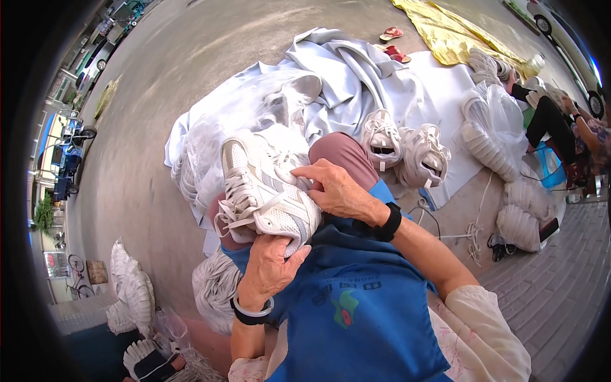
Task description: Lacing and assembling white athletic shoes in an outdoor manufacturing workspace.
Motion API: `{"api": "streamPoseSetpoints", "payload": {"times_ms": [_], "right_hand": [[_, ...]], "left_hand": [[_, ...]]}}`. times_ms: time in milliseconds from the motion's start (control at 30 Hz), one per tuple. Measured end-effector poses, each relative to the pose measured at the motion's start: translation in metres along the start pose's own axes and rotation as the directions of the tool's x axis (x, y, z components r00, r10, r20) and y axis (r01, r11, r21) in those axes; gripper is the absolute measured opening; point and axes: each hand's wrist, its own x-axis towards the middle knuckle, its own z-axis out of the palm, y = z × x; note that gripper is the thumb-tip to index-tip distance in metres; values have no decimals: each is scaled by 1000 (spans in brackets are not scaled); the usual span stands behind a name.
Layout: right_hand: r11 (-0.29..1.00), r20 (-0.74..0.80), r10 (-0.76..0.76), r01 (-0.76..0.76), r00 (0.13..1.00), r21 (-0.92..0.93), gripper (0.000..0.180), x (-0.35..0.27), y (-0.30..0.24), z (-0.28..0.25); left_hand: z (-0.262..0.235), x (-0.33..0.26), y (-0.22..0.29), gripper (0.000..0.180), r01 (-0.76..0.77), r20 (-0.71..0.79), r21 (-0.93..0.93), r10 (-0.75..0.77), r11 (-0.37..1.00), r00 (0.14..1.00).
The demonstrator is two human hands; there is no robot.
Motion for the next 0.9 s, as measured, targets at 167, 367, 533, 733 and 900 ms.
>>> {"api": "streamPoseSetpoints", "payload": {"times_ms": [167,367,533,733,900], "right_hand": [[997,23,31,-32,999,69,45,8,-4,3],[997,-11,-7,8,1000,74,43,6,1,8],[959,118,168,-190,979,212,44,3,-7,0],[973,71,140,-150,988,172,43,-1,-9,6],[980,63,131,-139,989,144,36,12,3,3]], "left_hand": [[-5,-6,-3,36,61,6,76,-62,995,998],[-24,0,12,33,-47,144,14,44,999,989],[-16,8,20,50,245,203,119,-265,962,943],[-37,-1,31,48,131,371,167,-185,977,910],[-19,-3,22,41,96,330,162,-146,982,933]]}}
